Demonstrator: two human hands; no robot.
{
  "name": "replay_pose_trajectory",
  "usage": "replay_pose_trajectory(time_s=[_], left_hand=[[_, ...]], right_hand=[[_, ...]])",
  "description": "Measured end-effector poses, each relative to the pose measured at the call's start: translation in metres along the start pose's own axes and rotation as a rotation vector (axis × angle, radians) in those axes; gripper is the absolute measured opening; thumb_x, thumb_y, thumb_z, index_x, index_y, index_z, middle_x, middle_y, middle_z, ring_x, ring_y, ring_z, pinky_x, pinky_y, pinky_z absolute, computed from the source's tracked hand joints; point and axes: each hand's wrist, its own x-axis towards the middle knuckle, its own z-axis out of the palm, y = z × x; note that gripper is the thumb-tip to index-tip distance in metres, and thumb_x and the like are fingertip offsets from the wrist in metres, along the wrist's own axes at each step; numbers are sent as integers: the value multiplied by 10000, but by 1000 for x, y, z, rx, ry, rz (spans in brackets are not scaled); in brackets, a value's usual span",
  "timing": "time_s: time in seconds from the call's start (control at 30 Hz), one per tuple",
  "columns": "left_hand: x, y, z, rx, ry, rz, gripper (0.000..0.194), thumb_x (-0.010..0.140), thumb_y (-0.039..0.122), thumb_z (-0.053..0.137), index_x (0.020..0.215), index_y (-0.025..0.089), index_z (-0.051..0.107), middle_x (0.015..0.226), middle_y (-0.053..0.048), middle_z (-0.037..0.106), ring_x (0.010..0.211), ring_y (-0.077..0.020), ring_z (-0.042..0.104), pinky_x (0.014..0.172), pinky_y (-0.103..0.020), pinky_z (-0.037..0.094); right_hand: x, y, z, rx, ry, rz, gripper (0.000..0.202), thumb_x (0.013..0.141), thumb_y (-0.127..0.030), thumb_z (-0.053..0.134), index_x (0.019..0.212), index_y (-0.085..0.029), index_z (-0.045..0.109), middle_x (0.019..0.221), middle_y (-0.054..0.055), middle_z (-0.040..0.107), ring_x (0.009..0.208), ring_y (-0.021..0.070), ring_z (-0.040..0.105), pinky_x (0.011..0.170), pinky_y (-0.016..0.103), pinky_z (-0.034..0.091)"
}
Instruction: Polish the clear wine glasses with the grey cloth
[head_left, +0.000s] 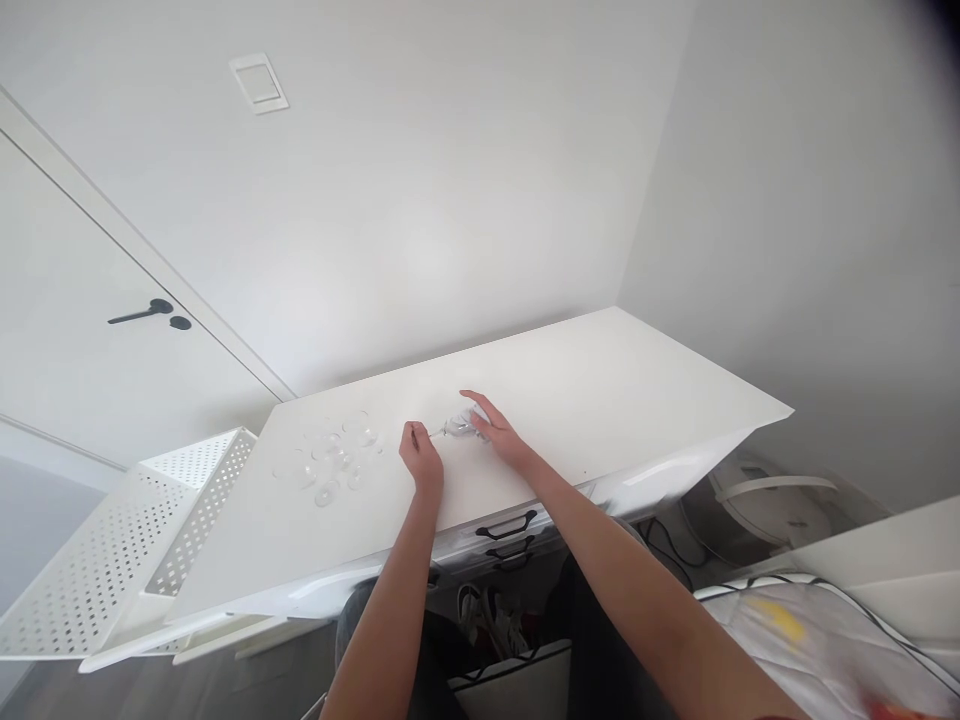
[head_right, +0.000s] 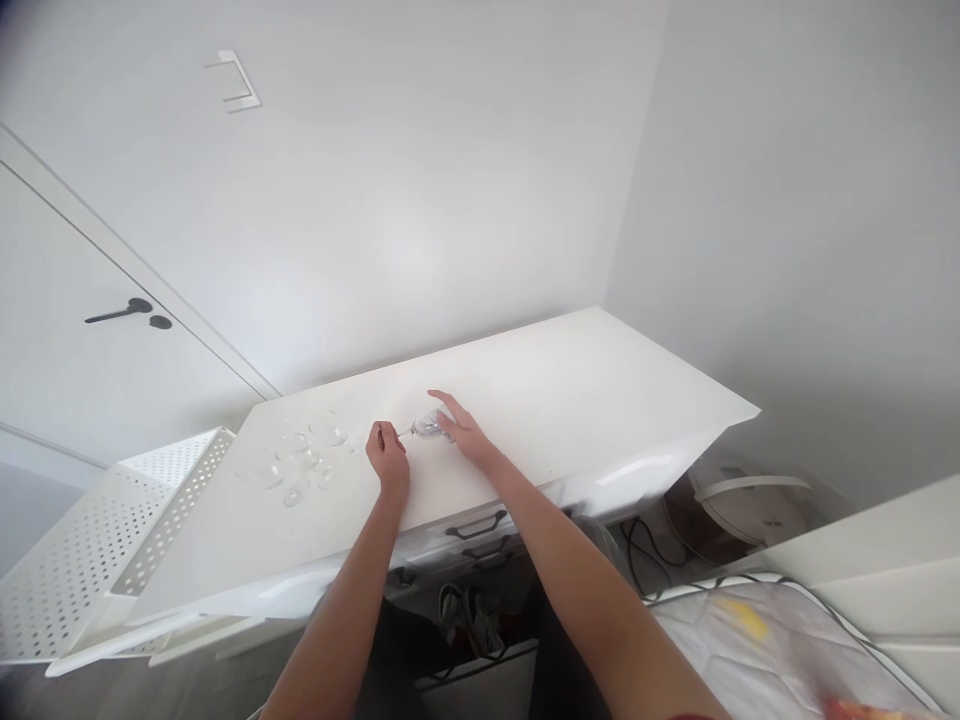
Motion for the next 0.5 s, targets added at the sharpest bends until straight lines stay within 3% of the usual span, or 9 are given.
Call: replay_pose_trajectory(time_s=[0.07, 0.17, 0.27, 0.4, 0.5], left_hand=[[2, -1, -1, -8, 22, -30, 411, 1012, 450, 478, 693, 218, 363, 653, 37, 309, 565, -115, 277, 501, -256, 252], [3, -1, 1, -12, -19, -65, 415, 998, 430, 501, 677, 217, 343, 651, 34, 307, 576, -119, 276, 517, -266, 247], [2, 0, 5, 6, -23, -66, 413, 998, 416, 501, 680, 217, 330, 649, 36, 300, 583, -120, 269, 529, -271, 240], [1, 0, 5, 65, -5, -39, 400, 1017, 381, 471, 697, 219, 295, 643, 46, 252, 587, -123, 232, 543, -281, 218], [0, 0, 3, 90, -29, -2, 391, 1022, 370, 462, 700, 217, 300, 651, 43, 254, 599, -127, 238, 556, -285, 216]], right_hand=[[-1, 1, -3, -20, -58, 9, 591, 968, -588, 538, 1498, -329, 529, 1145, 51, 650, 967, 227, 564, 902, 357, 458], [-1, 2, -10, 29, -88, 63, 551, 961, -610, 522, 1388, -282, 640, 1070, 57, 666, 936, 231, 585, 873, 358, 474], [-1, 1, -16, 87, 3, 75, 579, 963, -627, 498, 1422, -289, 600, 1027, 50, 663, 962, 238, 602, 898, 369, 485], [-2, -3, -14, -32, 119, 75, 597, 968, -621, 511, 1500, -352, 505, 1163, 40, 633, 1107, 236, 565, 1010, 377, 446], [1, -3, -13, -30, 31, 138, 555, 941, -627, 555, 1401, -320, 607, 998, 30, 630, 926, 212, 568, 908, 357, 473]])
